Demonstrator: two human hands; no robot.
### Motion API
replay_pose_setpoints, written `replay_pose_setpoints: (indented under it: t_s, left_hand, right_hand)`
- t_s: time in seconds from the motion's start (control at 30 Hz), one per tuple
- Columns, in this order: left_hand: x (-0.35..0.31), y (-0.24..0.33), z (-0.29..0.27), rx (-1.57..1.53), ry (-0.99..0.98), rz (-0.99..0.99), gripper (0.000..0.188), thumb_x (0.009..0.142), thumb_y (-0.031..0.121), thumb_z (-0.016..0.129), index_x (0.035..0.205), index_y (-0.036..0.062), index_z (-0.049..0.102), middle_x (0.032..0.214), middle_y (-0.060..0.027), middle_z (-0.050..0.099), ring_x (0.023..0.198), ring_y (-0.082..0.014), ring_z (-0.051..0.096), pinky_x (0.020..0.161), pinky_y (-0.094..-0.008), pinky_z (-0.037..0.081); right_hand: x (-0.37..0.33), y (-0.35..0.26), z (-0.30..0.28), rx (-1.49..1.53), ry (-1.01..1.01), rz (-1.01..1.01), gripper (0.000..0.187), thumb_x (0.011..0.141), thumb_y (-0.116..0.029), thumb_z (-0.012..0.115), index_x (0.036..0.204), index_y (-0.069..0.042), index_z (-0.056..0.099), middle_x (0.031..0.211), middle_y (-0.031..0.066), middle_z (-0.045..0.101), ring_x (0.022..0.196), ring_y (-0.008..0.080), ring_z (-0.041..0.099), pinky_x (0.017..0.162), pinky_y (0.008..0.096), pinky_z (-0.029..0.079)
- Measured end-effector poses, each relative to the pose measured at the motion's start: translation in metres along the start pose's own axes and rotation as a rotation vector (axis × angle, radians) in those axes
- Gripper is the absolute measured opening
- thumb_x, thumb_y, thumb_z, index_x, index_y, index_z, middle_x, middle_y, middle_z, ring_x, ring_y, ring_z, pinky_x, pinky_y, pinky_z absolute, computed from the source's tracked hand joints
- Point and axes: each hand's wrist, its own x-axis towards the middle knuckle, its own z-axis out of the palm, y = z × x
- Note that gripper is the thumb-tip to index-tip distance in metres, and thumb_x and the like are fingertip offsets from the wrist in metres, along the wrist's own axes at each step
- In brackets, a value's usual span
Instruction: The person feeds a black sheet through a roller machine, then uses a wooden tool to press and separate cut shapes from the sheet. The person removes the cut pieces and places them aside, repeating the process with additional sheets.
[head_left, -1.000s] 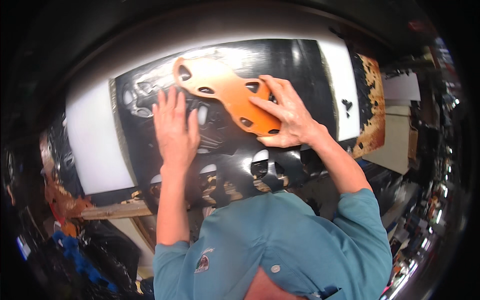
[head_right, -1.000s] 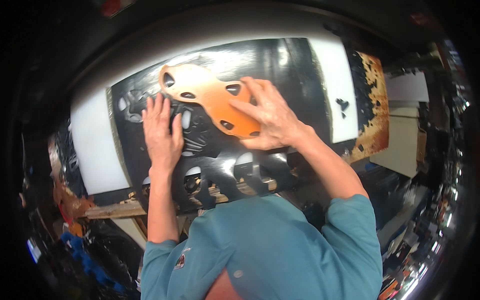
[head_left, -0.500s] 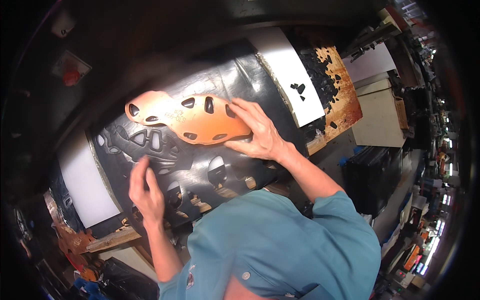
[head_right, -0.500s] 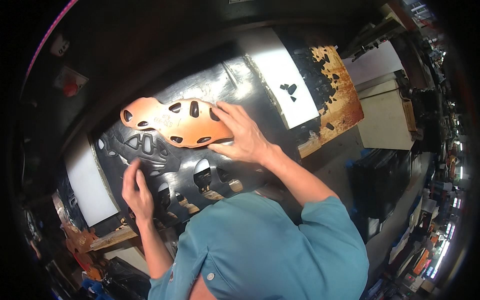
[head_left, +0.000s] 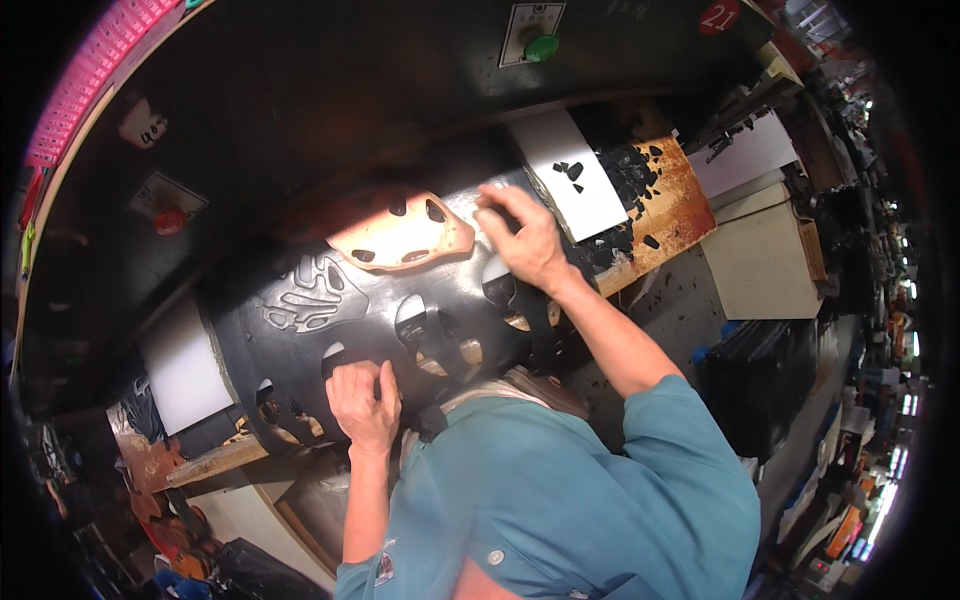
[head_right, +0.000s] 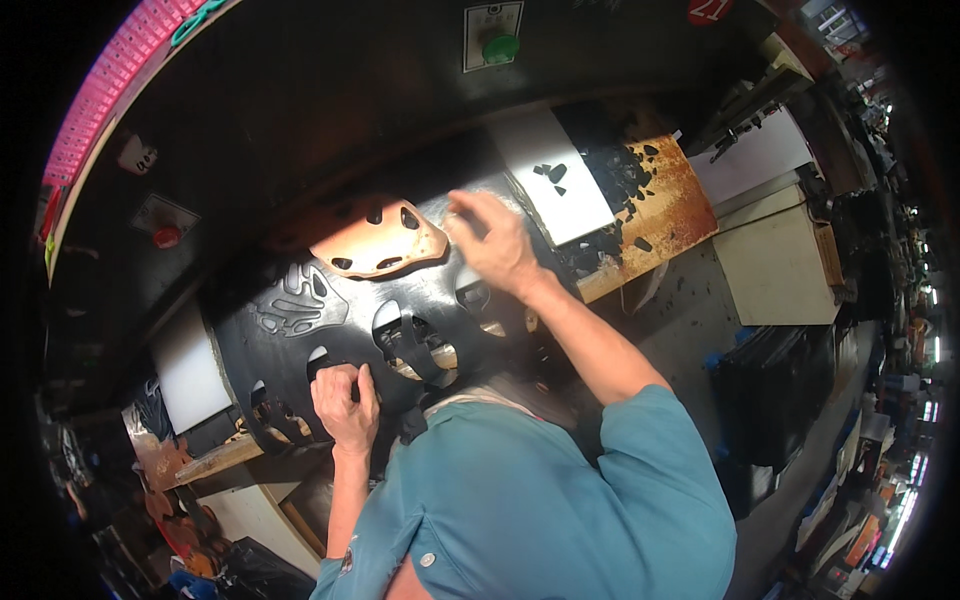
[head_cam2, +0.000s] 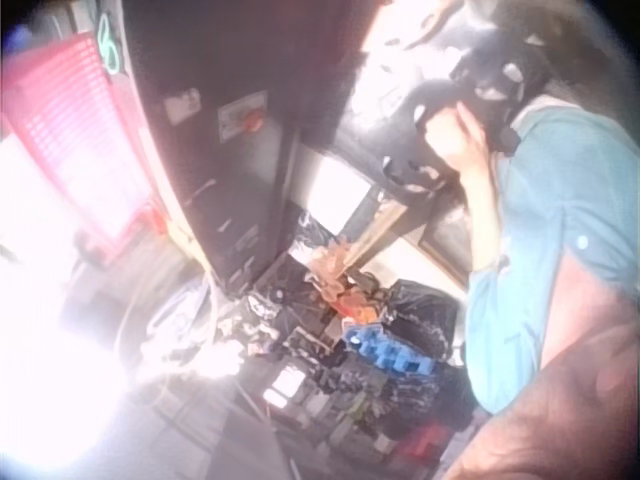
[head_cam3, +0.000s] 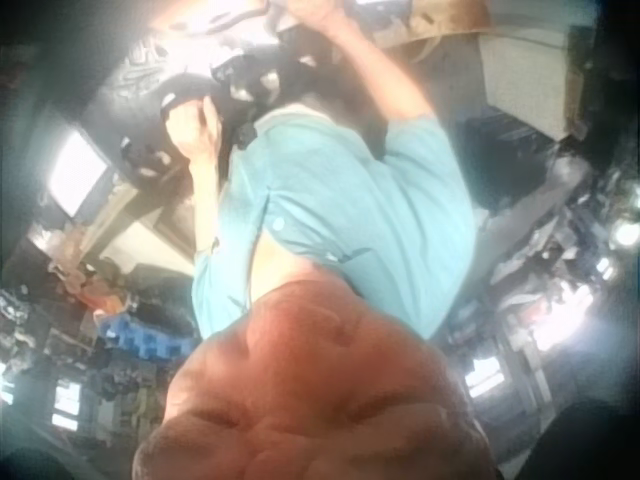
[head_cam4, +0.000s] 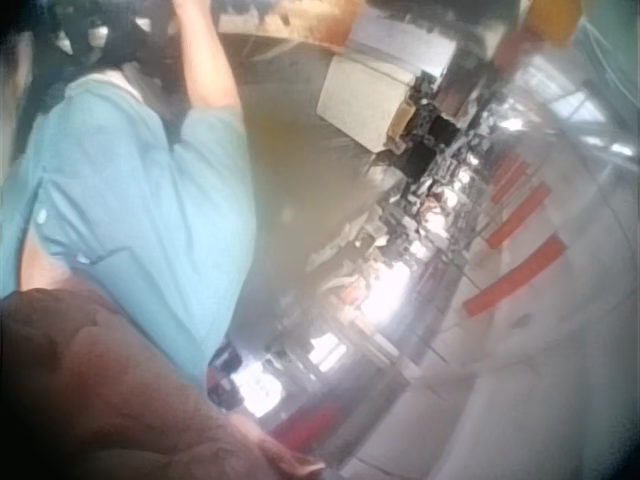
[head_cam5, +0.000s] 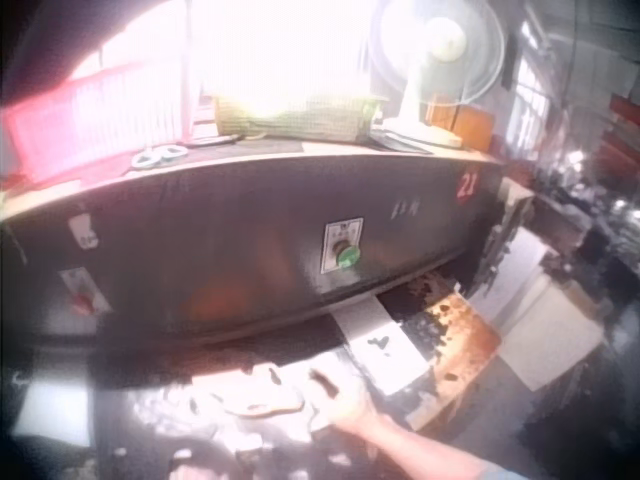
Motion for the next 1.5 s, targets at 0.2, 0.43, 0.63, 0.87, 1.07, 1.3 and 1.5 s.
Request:
replay_pose_setpoints:
  t_s: [0.2,0.43,0.63,0.87,1.07,1.3,1.5]
  left_hand:
    - [0.002,-0.001,0.005,0.053,0.055,0.009,0.023,0.09,0.006,0.081,0.088,0.0079,0.058,0.084,-0.0077,0.064,0.077,-0.0311,0.061,0.071,-0.0433,0.045]
    - [-0.004,-0.006,0.01,0.125,0.091,0.004,0.021,0.094,0.008,0.078,0.085,0.0055,0.06,0.085,-0.01,0.067,0.081,-0.0326,0.063,0.074,-0.0445,0.048]
    - [-0.006,-0.005,0.011,0.091,0.174,0.026,0.021,0.097,0.009,0.076,0.082,0.0035,0.062,0.084,-0.01,0.067,0.081,-0.0317,0.065,0.076,-0.0446,0.048]
    - [-0.004,-0.005,0.009,0.085,0.054,-0.062,0.02,0.097,0.015,0.076,0.083,0.0037,0.069,0.091,-0.0105,0.071,0.089,-0.0334,0.066,0.081,-0.0466,0.05]
    - [-0.008,-0.004,0.007,0.047,0.052,-0.031,0.017,0.099,0.014,0.074,0.087,0.0028,0.069,0.093,-0.0108,0.07,0.092,-0.0331,0.065,0.084,-0.0464,0.049]
    - [-0.008,0.002,0.006,0.064,0.017,-0.088,0.015,0.099,0.012,0.072,0.089,0.001,0.068,0.096,-0.0121,0.069,0.092,-0.0337,0.064,0.085,-0.0463,0.048]
    - [-0.025,-0.01,0.004,0.046,-0.011,-0.042,0.012,0.098,0.009,0.072,0.093,0.0032,0.062,0.096,-0.0127,0.065,0.091,-0.0352,0.061,0.081,-0.048,0.047]
  right_hand:
    - [0.045,-0.027,-0.069,-0.029,0.377,-0.294,0.014,0.099,-0.006,0.074,0.09,0.001,0.068,0.078,0.0083,0.065,0.067,0.0176,0.063,0.064,0.0322,0.051]
    - [0.053,-0.041,-0.074,-0.173,0.314,-0.419,0.012,0.099,-0.009,0.071,0.093,0.001,0.07,0.087,0.0156,0.071,0.078,0.0343,0.071,0.071,0.0402,0.056]
    - [-0.064,-0.01,-0.063,0.042,0.295,0.092,0.012,0.101,-0.008,0.074,0.092,0.0,0.07,0.074,0.0037,0.064,0.066,0.0092,0.058,0.062,0.0289,0.048]
    - [-0.101,0.008,-0.043,-0.447,0.132,-0.376,0.008,0.086,-0.006,0.079,0.092,-0.009,0.073,0.08,0.0036,0.064,0.078,0.027,0.06,0.076,0.0393,0.048]
    - [-0.099,0.007,-0.045,-0.474,0.096,-0.38,0.008,0.089,-0.011,0.078,0.097,-0.009,0.079,0.081,0.0028,0.067,0.078,0.0266,0.059,0.078,0.0395,0.047]
    - [-0.101,0.009,-0.043,-0.477,0.111,-0.382,0.007,0.09,-0.01,0.078,0.097,-0.01,0.079,0.079,0.0028,0.065,0.076,0.0257,0.057,0.074,0.0388,0.045]
    - [-0.115,0.006,-0.03,-0.473,0.09,-0.344,0.008,0.089,-0.007,0.078,0.097,-0.009,0.078,0.078,0.0033,0.063,0.073,0.0251,0.055,0.072,0.0384,0.043]
